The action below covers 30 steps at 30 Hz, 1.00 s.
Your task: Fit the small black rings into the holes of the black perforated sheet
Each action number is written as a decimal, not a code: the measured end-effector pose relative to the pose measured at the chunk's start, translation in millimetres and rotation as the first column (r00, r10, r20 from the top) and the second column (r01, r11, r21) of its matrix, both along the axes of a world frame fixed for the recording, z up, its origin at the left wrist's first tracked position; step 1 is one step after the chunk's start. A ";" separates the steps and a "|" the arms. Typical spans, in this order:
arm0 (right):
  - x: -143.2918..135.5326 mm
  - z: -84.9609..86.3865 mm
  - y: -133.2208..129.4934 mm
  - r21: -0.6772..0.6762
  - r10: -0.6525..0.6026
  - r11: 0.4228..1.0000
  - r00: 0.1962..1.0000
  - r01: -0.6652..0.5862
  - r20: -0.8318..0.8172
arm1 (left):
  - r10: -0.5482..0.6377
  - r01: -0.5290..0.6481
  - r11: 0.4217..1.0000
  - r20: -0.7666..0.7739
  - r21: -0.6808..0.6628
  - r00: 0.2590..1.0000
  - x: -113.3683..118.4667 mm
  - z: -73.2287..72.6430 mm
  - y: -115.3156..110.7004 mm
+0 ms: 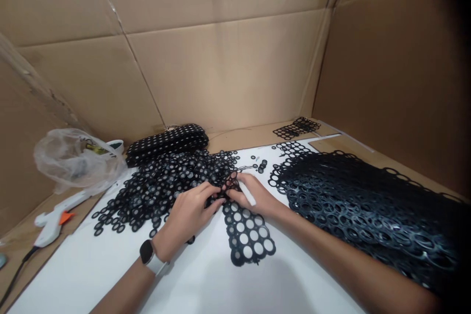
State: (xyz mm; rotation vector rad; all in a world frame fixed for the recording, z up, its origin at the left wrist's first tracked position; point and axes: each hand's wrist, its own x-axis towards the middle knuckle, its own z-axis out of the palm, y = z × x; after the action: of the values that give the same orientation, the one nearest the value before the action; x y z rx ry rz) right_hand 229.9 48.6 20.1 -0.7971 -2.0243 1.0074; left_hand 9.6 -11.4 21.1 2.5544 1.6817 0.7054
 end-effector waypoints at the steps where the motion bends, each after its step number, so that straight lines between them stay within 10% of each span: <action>1: 0.0 -1.7 0.8 -0.012 0.015 1.000 1.000 -0.016 -0.020 | 0.008 -0.008 1.000 0.015 0.005 1.000 -0.2 0.5 0.0; 14: -0.4 -9.7 2.8 -0.129 0.060 0.988 0.988 -0.079 -0.140 | 0.063 -0.072 0.997 0.223 0.033 0.973 -1.2 3.4 -0.7; 30: -5.1 -0.3 0.7 0.110 -0.103 0.988 0.993 0.110 -0.063 | -0.093 0.199 0.969 0.532 -0.144 0.841 -0.5 -7.8 14.3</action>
State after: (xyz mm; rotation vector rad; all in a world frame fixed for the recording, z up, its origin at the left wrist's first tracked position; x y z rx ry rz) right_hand 224.8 49.4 19.7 -0.7985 -1.9501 0.8385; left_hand 9.0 2.8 13.3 2.0683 1.2863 1.0466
